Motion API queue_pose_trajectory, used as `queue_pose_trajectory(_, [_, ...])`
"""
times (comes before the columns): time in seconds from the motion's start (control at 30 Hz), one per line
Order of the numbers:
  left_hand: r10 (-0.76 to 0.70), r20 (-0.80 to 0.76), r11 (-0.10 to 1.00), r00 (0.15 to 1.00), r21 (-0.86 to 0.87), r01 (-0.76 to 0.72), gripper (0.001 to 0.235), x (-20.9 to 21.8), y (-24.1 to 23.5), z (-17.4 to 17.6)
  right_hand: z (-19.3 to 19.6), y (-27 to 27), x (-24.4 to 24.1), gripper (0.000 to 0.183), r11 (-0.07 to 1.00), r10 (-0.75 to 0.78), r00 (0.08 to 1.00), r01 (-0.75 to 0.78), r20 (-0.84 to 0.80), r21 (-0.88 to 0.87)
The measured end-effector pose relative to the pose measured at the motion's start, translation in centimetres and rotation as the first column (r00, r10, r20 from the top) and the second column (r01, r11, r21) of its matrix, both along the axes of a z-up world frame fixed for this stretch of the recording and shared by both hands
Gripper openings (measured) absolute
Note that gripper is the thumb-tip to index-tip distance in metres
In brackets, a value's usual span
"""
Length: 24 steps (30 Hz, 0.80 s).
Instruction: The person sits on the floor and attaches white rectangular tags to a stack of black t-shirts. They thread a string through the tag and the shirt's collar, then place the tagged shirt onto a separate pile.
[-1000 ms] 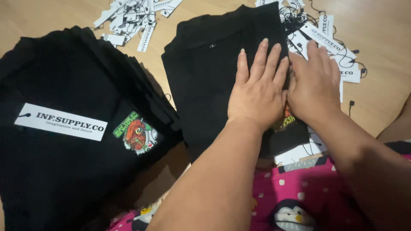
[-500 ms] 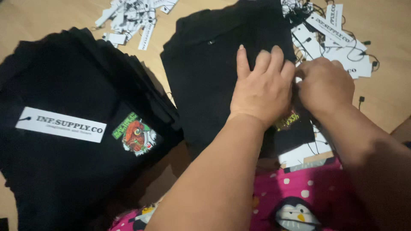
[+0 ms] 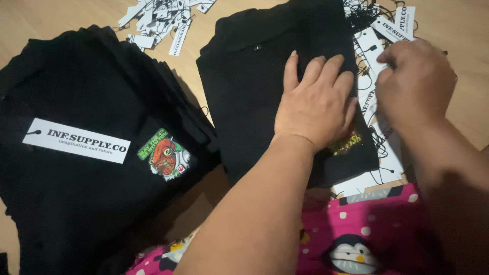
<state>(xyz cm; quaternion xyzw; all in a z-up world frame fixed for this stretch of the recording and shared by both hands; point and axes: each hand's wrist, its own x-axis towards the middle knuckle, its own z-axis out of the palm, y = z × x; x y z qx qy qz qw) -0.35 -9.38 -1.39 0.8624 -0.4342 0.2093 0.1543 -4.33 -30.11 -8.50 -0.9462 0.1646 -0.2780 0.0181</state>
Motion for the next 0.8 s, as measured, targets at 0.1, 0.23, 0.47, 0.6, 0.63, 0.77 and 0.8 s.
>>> queue_pose_trajectory(0.1, [0.068, -0.043, 0.998, 0.997, 0.001, -0.068, 0.054, 0.3, -0.2, -0.3, 2.1, 0.4, 0.0, 0.027, 0.964, 0.267, 0.941, -0.264, 0.209, -0.041])
queue_pose_trajectory(0.23, [0.085, -0.099, 0.996, 0.991, 0.045, -0.081, 0.061, 0.6, -0.3, -0.3, 6.9, 5.6, -0.2, 0.020, 0.877, 0.461, 0.837, -0.480, 0.294, -0.008])
queue_pose_trajectory(0.47, [0.037, -0.088, 0.977, 0.995, -0.204, -0.054, 0.025, 1.0, -0.2, -0.5, 9.0, 8.0, -1.0, 0.032, 0.768, 0.428, 0.812, -0.558, 0.396, 0.315])
queue_pose_trajectory(0.6, [0.018, -0.124, 0.966, 0.992, -0.252, -0.049, 0.023, 1.3, -0.2, -0.7, 9.8, 8.5, -1.3, 0.019, 0.711, 0.339, 0.883, -0.466, 0.323, 0.526])
queue_pose_trajectory(0.63, [0.018, -0.122, 0.966, 0.992, -0.253, -0.048, 0.023, 1.3, -0.3, -0.7, 9.7, 8.5, -1.3, 0.019, 0.712, 0.339, 0.883, -0.467, 0.325, 0.525])
queue_pose_trajectory(0.77, [-0.002, -0.168, 0.953, 0.986, -0.299, -0.049, 0.025, 1.3, -0.3, -0.5, 8.9, 8.4, -1.1, 0.019, 0.731, 0.364, 0.864, -0.497, 0.349, 0.469])
queue_pose_trajectory(0.8, [-0.018, -0.187, 0.938, 0.982, -0.343, -0.048, 0.024, 1.3, -0.3, -0.4, 8.8, 8.3, -1.0, 0.019, 0.746, 0.377, 0.852, -0.512, 0.364, 0.427])
